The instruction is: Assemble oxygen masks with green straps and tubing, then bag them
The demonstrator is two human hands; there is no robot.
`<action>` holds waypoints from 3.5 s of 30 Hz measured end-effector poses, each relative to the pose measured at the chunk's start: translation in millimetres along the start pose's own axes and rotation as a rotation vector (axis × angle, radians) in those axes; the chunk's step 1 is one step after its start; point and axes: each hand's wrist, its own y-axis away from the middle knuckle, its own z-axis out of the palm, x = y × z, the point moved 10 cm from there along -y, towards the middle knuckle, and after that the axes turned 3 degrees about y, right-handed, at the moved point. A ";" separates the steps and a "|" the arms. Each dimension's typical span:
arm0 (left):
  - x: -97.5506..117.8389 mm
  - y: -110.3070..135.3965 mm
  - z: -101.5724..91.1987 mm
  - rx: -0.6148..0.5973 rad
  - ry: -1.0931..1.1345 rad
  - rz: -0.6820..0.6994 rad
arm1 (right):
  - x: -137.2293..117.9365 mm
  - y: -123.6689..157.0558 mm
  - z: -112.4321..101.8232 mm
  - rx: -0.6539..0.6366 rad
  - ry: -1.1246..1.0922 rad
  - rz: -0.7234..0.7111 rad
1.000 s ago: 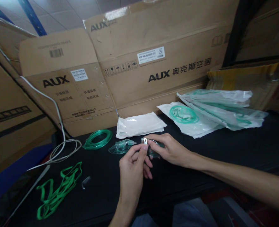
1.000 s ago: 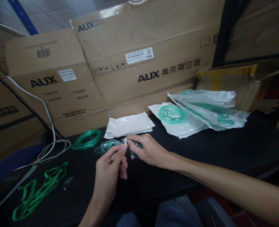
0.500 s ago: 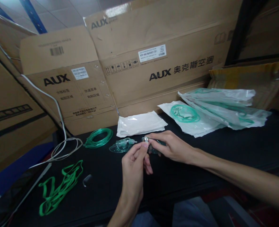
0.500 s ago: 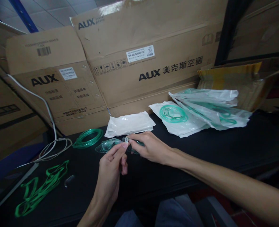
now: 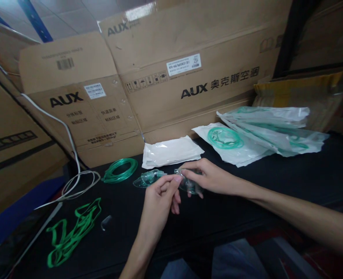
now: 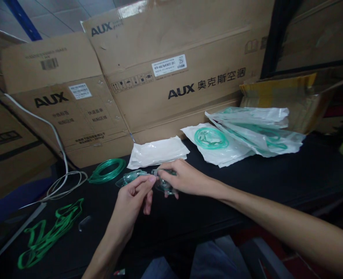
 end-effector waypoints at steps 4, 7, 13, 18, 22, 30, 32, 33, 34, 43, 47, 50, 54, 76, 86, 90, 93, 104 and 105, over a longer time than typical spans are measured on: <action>32.4 1.8 -23.2 0.123 -0.428 0.268 | 5.9 0.5 10.3 -0.070 -0.120 0.060; 59.0 11.9 -14.1 0.075 -0.614 0.546 | 8.1 -1.0 14.2 -0.088 -0.162 0.085; 62.6 18.3 -1.6 -0.073 -0.734 0.676 | 11.0 -2.6 12.9 -0.067 -0.144 0.095; 62.1 19.1 -2.5 -0.092 -0.773 0.706 | 8.4 -0.7 12.2 -0.055 -0.203 0.048; 62.8 20.4 -3.4 -0.121 -0.776 0.701 | 5.5 0.7 14.0 -0.070 -0.228 0.041; 68.6 20.3 -6.4 -0.119 -0.750 0.708 | 1.0 1.5 17.4 -0.130 -0.209 0.002; 68.3 18.0 -9.5 -0.118 -0.741 0.677 | 0.6 2.5 17.8 -0.146 -0.190 -0.005; 67.5 16.6 -12.0 -0.115 -0.741 0.655 | 1.4 3.1 18.7 -0.160 -0.179 -0.001; 66.3 15.0 -14.6 -0.110 -0.743 0.629 | 2.3 3.4 19.5 -0.169 -0.166 0.002; 57.9 8.4 -20.7 -0.124 -0.746 0.561 | 0.5 1.9 11.9 -0.063 0.046 -0.104; 55.3 7.3 -20.9 -0.124 -0.753 0.553 | -1.8 2.9 12.0 -0.063 0.087 -0.114; 54.4 7.9 -20.4 -0.142 -0.740 0.563 | -1.8 3.2 12.1 -0.063 0.114 -0.112; 53.5 8.0 -21.6 -0.146 -0.744 0.566 | -0.9 2.8 13.2 -0.067 0.122 -0.116; 66.3 17.8 -16.0 -0.129 -0.761 0.714 | -0.5 0.1 5.6 0.002 0.259 -0.073; 48.8 27.7 -55.7 -0.155 -0.902 0.545 | 8.3 3.6 11.2 -0.045 0.434 0.012; 24.5 46.6 -112.8 -0.113 -1.054 0.398 | 10.0 5.3 16.8 -0.108 0.457 0.032; 13.4 59.6 -154.1 -0.054 -1.128 0.331 | 8.2 6.0 22.0 -0.154 0.443 0.017; 7.4 69.6 -194.4 -0.015 -1.224 0.315 | 10.3 5.9 22.7 -0.151 0.438 0.032; 7.9 70.7 -196.0 -0.019 -1.228 0.326 | 9.8 5.8 23.2 -0.154 0.438 0.029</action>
